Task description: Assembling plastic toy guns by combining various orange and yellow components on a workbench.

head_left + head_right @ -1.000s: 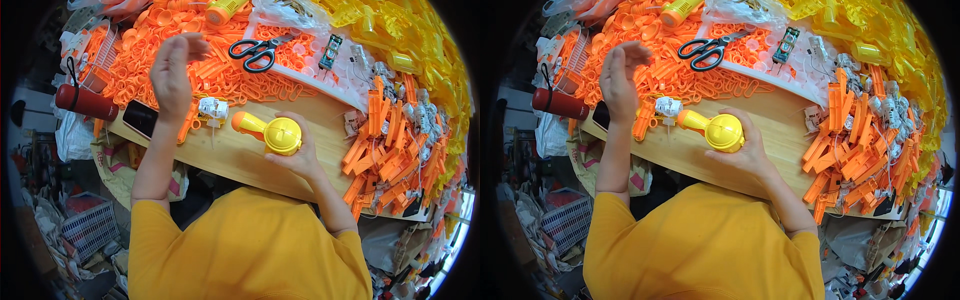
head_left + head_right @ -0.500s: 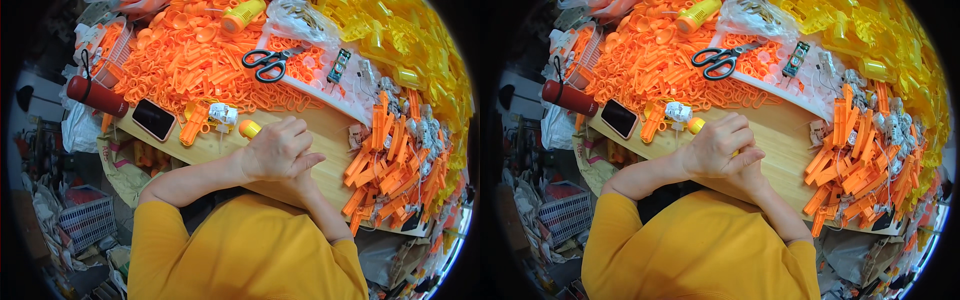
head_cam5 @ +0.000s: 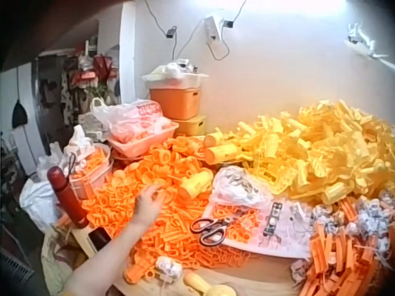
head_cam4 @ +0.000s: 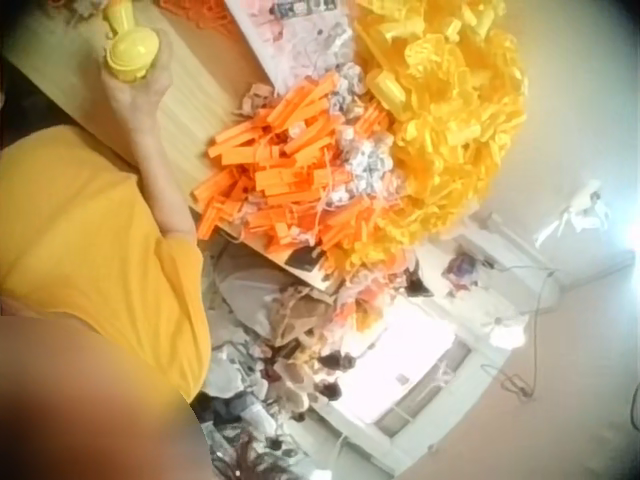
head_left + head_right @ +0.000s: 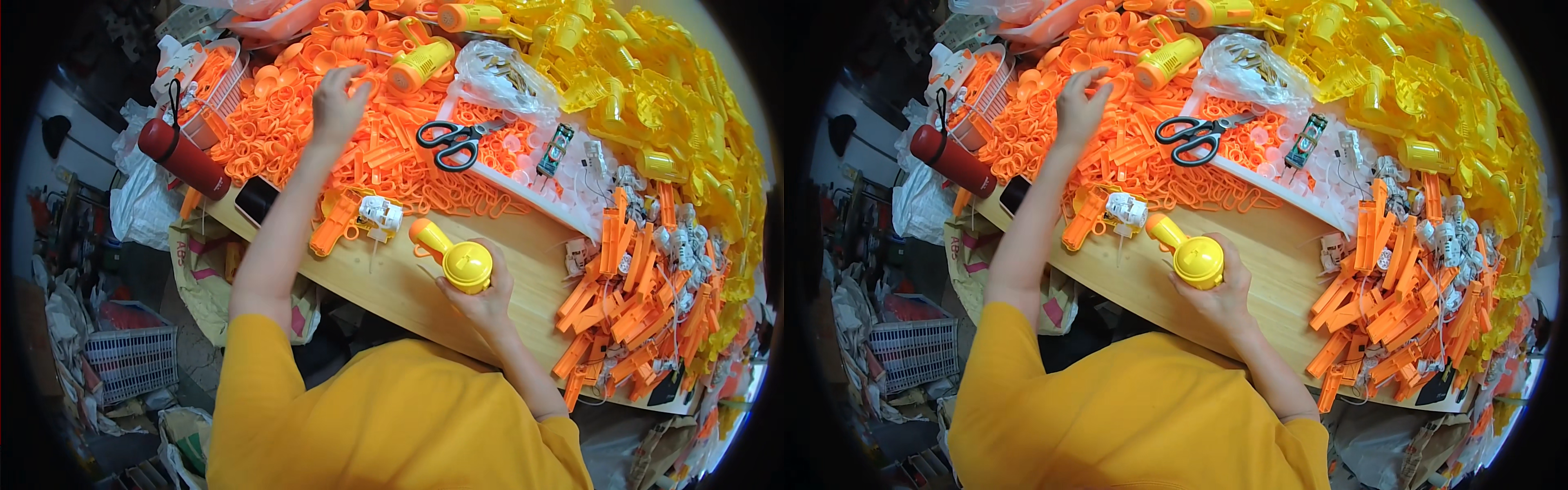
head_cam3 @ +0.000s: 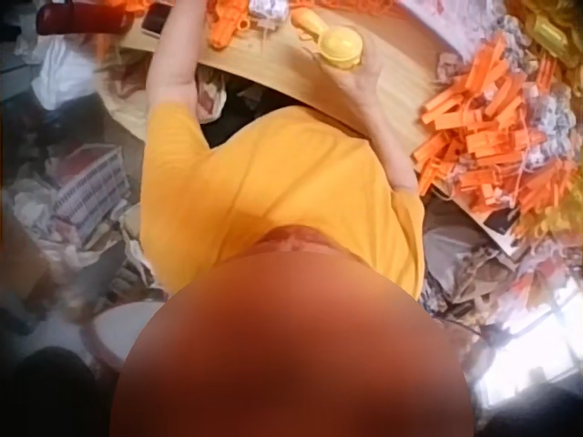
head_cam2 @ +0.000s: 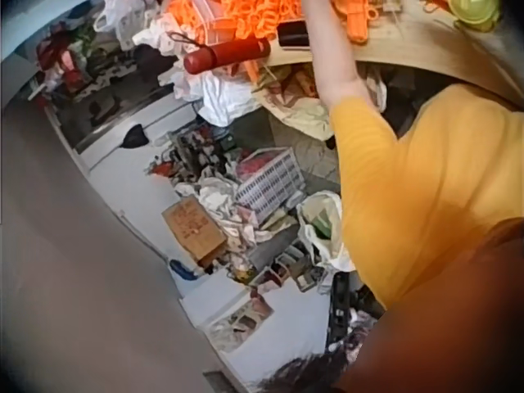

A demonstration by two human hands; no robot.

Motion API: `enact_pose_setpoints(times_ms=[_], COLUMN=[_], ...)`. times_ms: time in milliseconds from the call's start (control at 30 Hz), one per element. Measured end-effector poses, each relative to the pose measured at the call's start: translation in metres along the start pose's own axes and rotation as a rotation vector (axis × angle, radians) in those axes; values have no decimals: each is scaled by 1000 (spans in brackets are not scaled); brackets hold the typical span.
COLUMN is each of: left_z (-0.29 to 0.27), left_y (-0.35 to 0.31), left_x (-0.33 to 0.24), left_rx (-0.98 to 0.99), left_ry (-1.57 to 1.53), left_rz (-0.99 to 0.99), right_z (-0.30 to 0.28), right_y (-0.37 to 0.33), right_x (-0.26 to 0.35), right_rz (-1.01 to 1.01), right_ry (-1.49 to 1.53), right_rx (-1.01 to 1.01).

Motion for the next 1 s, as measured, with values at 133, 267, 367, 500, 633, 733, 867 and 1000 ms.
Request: enact_pose_setpoints(times_ms=[133, 267, 367, 500, 633, 733, 867, 1000], left_z=[16, 28, 22, 9, -10, -8, -14, -23], left_y=[35, 40, 45, 36, 18, -20, -88, -120], left_x=[67, 75, 95, 83, 18, -67, -141, -158], left_rx=[345, 469, 455, 432, 2, 157, 468, 659], left_ry=[390, 187, 22, 88, 335, -155, -256, -497], left_rz=[-70, -299, -437, -342, 316, 303, 444, 345], right_z=[0, -2, -3, -3, -2, -4, -4, -1], right_y=[-3, -8, -8, -7, -4, 2, 5, 5], right_x=[0, -2, -2, -6, -7, -7, -4, -7], right_rz=[-15, 8, -14, 2, 37, 94, 108, 44], right_ry=[0, -21, -34, 4, 17, 2, 3, 60], right_rx=[23, 21, 10, -4, -25, -56, -76, -80])
Point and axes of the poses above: each hand's wrist, its own y-axis towards the middle knuckle, its own z-axis out of the palm, x = y × z, the point moved 1 cm from there along y, towards the middle knuckle, and after that the axes turned 2 degrees about -y, right-handed, at the moved point
